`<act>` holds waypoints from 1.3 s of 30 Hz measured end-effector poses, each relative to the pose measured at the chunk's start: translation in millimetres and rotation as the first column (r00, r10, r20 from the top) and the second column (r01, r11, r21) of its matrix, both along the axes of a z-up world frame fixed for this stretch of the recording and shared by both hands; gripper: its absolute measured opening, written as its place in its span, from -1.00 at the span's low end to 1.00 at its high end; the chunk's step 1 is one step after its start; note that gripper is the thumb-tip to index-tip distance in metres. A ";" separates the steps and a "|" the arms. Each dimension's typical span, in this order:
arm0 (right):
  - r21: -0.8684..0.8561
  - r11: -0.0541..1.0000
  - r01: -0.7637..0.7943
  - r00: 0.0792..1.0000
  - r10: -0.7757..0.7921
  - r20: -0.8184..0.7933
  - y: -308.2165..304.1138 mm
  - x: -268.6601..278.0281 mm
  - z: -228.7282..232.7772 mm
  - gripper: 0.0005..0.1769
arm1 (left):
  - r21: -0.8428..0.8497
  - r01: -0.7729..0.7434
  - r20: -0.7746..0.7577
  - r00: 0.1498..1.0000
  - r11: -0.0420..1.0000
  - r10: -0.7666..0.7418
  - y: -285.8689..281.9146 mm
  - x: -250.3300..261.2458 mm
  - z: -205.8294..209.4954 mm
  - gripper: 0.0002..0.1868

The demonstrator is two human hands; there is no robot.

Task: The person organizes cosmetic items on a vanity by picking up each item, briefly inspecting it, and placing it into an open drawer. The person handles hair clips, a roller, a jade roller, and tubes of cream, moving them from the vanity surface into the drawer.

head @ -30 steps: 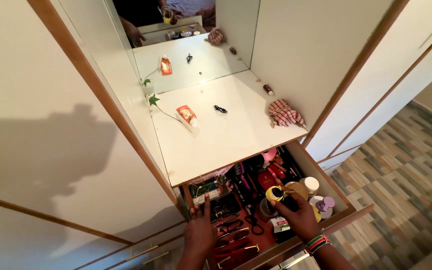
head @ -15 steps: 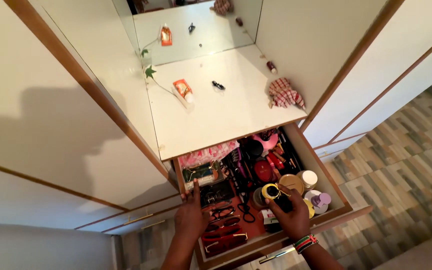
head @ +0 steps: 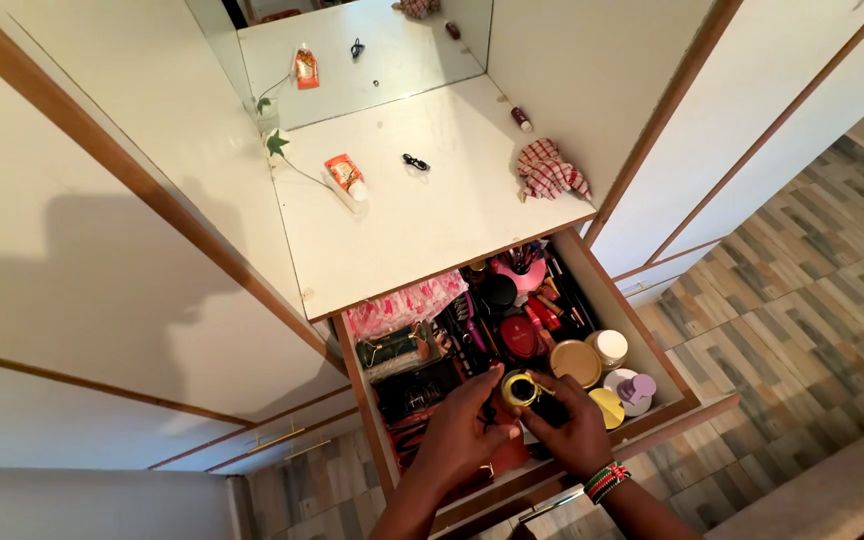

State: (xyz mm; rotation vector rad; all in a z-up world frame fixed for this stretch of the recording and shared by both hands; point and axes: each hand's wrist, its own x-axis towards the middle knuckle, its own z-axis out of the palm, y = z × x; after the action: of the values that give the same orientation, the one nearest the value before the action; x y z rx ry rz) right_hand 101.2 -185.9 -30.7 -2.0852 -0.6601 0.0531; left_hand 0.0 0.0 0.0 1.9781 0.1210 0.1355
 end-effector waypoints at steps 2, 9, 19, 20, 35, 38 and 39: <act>-0.017 1.000 -0.023 0.999 0.023 -0.028 1.0 -1.0 1.6 -0.36 | 0.022 0.046 -0.028 0.999 0.999 -0.045 2.5 3.6 4.7 -0.12; -0.050 0.986 -0.158 0.985 0.154 -0.083 0.0 -1.9 5.5 -0.38 | 0.014 0.146 -0.086 0.986 0.989 -0.144 8.7 11.2 9.0 -0.17; 0.034 0.995 -0.092 0.994 0.093 -0.058 1.3 -3.8 -1.4 -0.07 | -0.009 0.016 -0.070 0.997 1.000 -0.017 24.8 19.5 -20.2 -0.32; 0.033 0.999 -0.019 0.997 0.021 -0.077 1.0 -3.5 -4.9 -0.04 | -0.026 -0.019 -0.130 0.991 0.999 0.015 28.8 20.0 -29.1 -0.37; 0.195 0.933 0.303 0.938 -0.256 -0.235 -4.6 -0.2 -8.6 -0.22 | 0.112 0.411 -0.271 0.889 0.905 -0.370 17.5 40.4 -112.4 -0.50; 0.260 0.924 0.280 0.949 -0.225 -0.223 -5.0 2.2 -7.2 -0.24 | 0.120 0.434 -0.277 0.878 0.893 -0.389 12.9 44.4 -120.7 -0.55; 0.276 0.921 0.274 0.951 -0.217 -0.220 -4.8 2.4 -7.1 -0.24 | 0.111 0.442 -0.297 0.869 0.890 -0.395 12.0 44.8 -125.7 -0.55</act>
State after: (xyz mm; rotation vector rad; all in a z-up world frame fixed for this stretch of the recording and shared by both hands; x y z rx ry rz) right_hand 103.6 -190.6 -37.8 -1.8212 -0.2673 0.0016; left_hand 44.8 12.0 -125.7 2.1433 -0.1569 -0.4226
